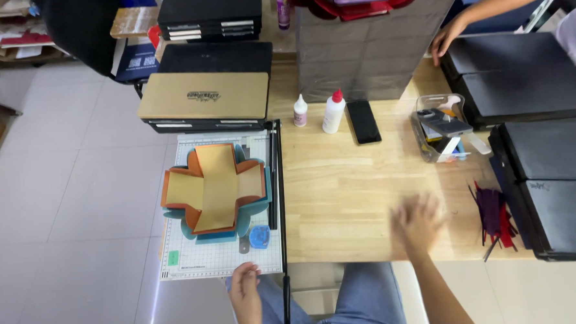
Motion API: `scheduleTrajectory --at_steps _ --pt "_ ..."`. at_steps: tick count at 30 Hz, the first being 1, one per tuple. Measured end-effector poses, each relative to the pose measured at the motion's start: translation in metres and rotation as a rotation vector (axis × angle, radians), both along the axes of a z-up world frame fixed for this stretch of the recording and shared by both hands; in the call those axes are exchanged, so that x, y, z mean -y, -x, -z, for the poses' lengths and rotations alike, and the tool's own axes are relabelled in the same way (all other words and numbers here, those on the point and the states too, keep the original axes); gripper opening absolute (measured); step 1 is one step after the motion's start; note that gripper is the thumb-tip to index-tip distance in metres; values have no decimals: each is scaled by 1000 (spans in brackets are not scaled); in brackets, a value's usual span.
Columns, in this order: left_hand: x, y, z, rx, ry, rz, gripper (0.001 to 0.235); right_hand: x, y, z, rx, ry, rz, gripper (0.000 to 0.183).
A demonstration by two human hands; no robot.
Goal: The person assembles a purple flower-shaped paper craft by applying glue to small patterned squares and attaching them to the petals. They then handle a stack of colored paper squares and place them on the table, and briefly open a glue bottle.
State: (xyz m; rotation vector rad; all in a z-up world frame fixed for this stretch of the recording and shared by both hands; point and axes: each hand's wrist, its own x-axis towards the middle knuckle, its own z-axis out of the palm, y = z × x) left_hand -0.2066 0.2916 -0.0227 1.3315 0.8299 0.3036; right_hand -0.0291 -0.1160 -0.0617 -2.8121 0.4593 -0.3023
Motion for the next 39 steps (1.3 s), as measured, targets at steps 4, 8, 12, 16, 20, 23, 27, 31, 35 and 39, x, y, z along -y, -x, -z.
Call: scheduleTrajectory --at_steps 4,8,12,16,20,23,27,31,35,39 --pt "11 7 -17 123 -214 297 18 -71 -24 5 3 -2 -389 75" --pt "1 25 -44 107 -463 342 18 -89 -75 1 177 4 -310 71" --pt "-27 64 28 -10 -409 135 20 -48 -143 25 261 -385 -31 55" --pt "-48 43 67 -59 -241 178 23 -12 -194 79 295 -204 30 34" --pt "-59 18 77 -158 -21 268 25 -12 -198 90 379 -57 12 16" --pt "-68 2 87 -236 152 352 29 -17 -184 67 376 -101 -7 9" --pt "-31 -11 31 -264 -119 389 22 -26 -176 55 453 -162 -157 14" --pt "23 -60 -23 175 -476 522 21 -46 -165 32 258 -42 -98 7" --pt "69 -169 -89 388 -572 713 16 -47 -165 25 259 7 -122 7" --pt "97 -316 -55 470 -713 511 22 -40 -169 24 252 -290 -119 14"
